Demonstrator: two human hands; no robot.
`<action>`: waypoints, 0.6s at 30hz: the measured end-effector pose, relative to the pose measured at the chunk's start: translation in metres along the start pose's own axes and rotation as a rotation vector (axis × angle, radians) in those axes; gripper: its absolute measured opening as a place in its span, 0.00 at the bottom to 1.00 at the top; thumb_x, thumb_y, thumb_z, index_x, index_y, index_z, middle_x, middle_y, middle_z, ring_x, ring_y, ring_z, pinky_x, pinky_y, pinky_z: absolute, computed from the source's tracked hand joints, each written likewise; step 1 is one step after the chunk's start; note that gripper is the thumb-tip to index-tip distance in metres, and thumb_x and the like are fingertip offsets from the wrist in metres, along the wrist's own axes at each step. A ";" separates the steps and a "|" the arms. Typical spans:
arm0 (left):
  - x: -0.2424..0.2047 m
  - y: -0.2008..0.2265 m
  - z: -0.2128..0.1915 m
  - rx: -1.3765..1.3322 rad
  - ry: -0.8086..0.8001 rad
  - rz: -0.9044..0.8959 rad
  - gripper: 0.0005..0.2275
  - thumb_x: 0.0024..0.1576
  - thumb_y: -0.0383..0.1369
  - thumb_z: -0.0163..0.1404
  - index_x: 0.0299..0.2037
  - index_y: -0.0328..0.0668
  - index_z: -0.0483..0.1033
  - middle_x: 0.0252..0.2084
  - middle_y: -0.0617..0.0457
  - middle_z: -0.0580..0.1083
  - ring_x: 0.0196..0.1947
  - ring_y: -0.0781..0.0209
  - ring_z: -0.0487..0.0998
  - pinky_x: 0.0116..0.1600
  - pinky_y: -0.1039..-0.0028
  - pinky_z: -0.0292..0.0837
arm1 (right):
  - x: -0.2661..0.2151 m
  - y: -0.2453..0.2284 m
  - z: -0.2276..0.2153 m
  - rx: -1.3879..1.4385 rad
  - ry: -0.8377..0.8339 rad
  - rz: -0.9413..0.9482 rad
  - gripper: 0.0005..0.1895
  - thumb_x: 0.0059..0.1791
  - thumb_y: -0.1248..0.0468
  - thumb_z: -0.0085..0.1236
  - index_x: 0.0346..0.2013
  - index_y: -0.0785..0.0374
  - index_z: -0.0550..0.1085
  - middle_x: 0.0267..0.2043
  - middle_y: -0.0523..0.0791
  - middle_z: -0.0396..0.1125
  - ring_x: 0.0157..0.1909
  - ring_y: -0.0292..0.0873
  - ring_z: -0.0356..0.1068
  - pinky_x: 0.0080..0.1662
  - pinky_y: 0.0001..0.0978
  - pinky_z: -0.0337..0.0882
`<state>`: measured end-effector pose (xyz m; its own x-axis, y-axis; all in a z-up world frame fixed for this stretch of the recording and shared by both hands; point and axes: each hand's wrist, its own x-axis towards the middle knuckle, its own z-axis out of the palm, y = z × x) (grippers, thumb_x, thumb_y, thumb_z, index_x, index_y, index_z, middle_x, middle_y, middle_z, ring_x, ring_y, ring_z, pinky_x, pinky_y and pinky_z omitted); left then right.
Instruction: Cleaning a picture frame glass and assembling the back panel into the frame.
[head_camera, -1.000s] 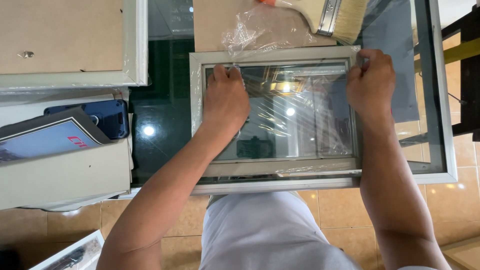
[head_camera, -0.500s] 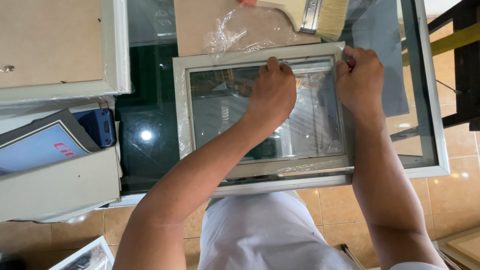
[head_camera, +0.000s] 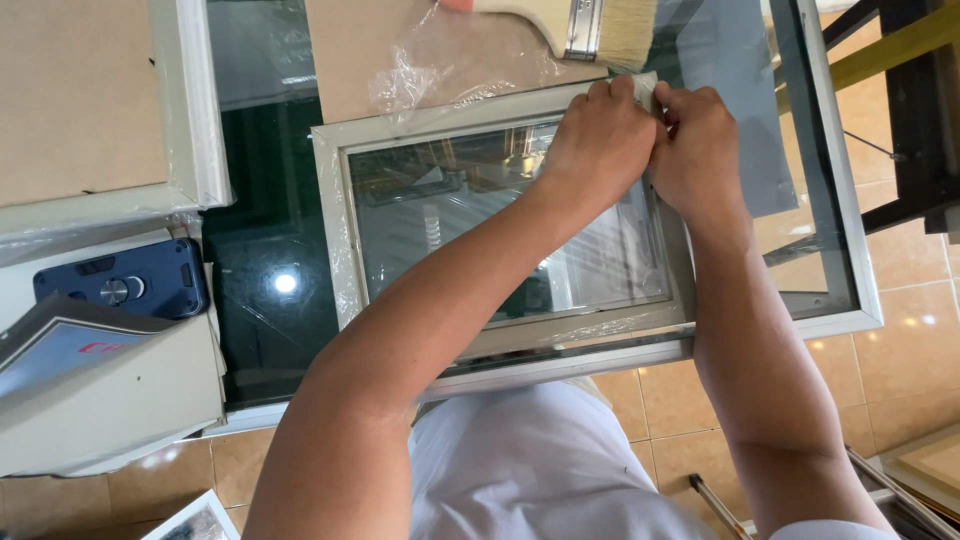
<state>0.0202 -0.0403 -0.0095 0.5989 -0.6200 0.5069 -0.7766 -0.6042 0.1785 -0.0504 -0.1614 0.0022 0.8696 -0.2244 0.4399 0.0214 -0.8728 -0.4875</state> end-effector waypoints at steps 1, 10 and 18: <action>0.003 -0.003 0.000 0.000 -0.001 0.032 0.05 0.48 0.28 0.56 0.28 0.32 0.80 0.34 0.41 0.71 0.29 0.52 0.70 0.36 0.64 0.71 | 0.001 -0.001 0.000 0.005 -0.012 0.004 0.11 0.52 0.74 0.60 0.49 0.76 0.80 0.37 0.55 0.69 0.31 0.50 0.67 0.34 0.38 0.69; -0.023 -0.012 -0.041 -0.175 -0.227 0.124 0.06 0.52 0.24 0.50 0.33 0.39 0.82 0.46 0.44 0.71 0.42 0.46 0.69 0.46 0.56 0.64 | 0.002 0.002 0.001 0.017 -0.047 0.036 0.17 0.47 0.77 0.62 0.52 0.78 0.79 0.39 0.55 0.69 0.34 0.48 0.68 0.37 0.36 0.70; -0.059 0.013 -0.068 -0.242 -0.271 0.214 0.06 0.52 0.25 0.51 0.34 0.40 0.81 0.44 0.45 0.70 0.40 0.48 0.69 0.44 0.56 0.66 | 0.000 0.003 0.004 -0.032 -0.050 0.034 0.17 0.49 0.75 0.61 0.53 0.77 0.78 0.42 0.57 0.68 0.35 0.50 0.69 0.38 0.39 0.72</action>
<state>-0.0383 0.0224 0.0207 0.4242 -0.8474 0.3193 -0.8931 -0.3331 0.3025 -0.0485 -0.1619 -0.0022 0.8929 -0.2332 0.3852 -0.0238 -0.8787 -0.4768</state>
